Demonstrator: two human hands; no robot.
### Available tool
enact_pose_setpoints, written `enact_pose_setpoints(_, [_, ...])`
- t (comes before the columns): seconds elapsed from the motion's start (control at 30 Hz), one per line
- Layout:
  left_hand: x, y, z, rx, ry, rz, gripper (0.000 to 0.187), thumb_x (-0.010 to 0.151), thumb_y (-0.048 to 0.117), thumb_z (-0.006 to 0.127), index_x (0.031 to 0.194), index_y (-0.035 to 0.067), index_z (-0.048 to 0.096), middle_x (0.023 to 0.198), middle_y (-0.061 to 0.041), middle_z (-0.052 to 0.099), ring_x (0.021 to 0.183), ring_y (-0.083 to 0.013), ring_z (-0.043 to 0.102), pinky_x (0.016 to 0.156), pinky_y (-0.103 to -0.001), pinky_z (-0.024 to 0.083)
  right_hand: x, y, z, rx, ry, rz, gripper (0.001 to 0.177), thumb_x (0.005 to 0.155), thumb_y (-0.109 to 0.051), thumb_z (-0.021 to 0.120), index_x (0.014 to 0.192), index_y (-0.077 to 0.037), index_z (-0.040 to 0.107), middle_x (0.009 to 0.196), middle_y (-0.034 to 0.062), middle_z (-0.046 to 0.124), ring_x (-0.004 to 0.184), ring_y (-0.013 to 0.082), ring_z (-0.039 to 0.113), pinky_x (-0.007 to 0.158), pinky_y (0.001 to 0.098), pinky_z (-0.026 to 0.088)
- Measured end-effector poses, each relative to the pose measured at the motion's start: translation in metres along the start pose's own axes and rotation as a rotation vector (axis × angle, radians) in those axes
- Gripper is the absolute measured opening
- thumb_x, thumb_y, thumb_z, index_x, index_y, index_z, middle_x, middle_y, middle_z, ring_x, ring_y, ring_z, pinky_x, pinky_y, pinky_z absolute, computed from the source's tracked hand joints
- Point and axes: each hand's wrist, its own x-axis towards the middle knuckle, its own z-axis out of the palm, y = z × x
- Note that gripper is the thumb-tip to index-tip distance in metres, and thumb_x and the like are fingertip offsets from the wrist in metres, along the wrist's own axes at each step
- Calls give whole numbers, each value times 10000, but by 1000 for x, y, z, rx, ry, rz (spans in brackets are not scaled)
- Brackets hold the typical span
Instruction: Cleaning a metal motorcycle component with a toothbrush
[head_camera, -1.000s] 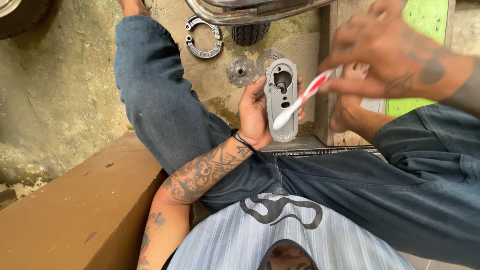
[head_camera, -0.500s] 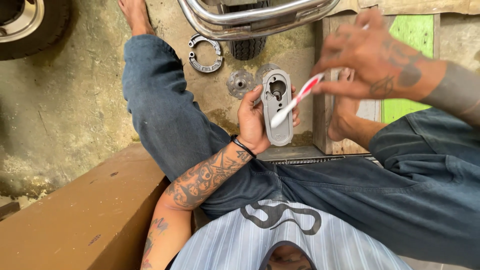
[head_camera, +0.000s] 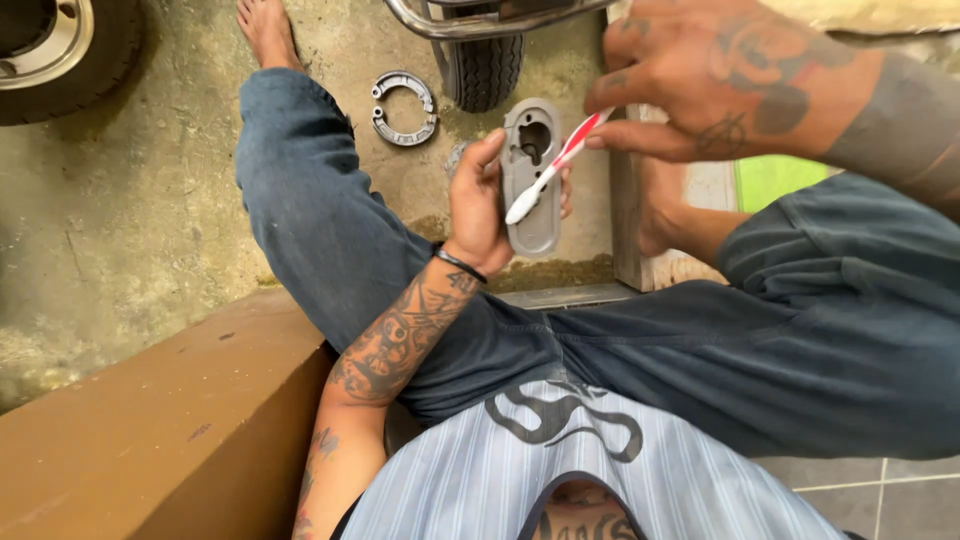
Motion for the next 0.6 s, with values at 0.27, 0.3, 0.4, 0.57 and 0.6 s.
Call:
enact_pose_setpoints(0.27, [-38,15,17,85,6,98,615,941,463,547,1209,-77,664,986,-222,720,703,-327,681,622,-458,577,10,-37,-27,-152,-25,-13,362,1116,-498,481,926,-235,643,908,37,593,782,256,620,761,398,513])
enact_pose_setpoints(0.3, [-44,13,17,35,9,115,576,954,448,563,1249,-39,647,1146,-208,713,757,-321,683,624,-469,579,10,-43,-30,-144,-25,-41,362,1133,-463,453,892,-239,603,890,36,554,762,249,578,814,376,507])
enact_pose_setpoints(0.4, [-59,11,19,33,-8,161,561,964,442,531,1173,-61,666,1100,-186,711,696,-330,646,644,-467,504,11,-54,-24,-31,-22,43,359,1038,-531,535,1166,-250,719,942,18,643,921,282,627,882,461,453])
enact_pose_setpoints(0.57, [-86,11,29,57,217,300,561,920,432,567,1118,-74,706,971,-215,743,680,-321,675,568,-459,559,27,-64,-8,327,81,-15,396,1080,-443,601,1113,-55,676,895,130,561,846,348,599,757,464,444])
enact_pose_setpoints(0.6, [-91,12,34,68,270,325,583,899,430,571,1077,-108,708,900,-231,737,618,-322,660,527,-442,553,29,-67,-6,382,98,11,443,1080,-478,611,1126,-43,682,902,117,554,864,329,589,753,451,425])
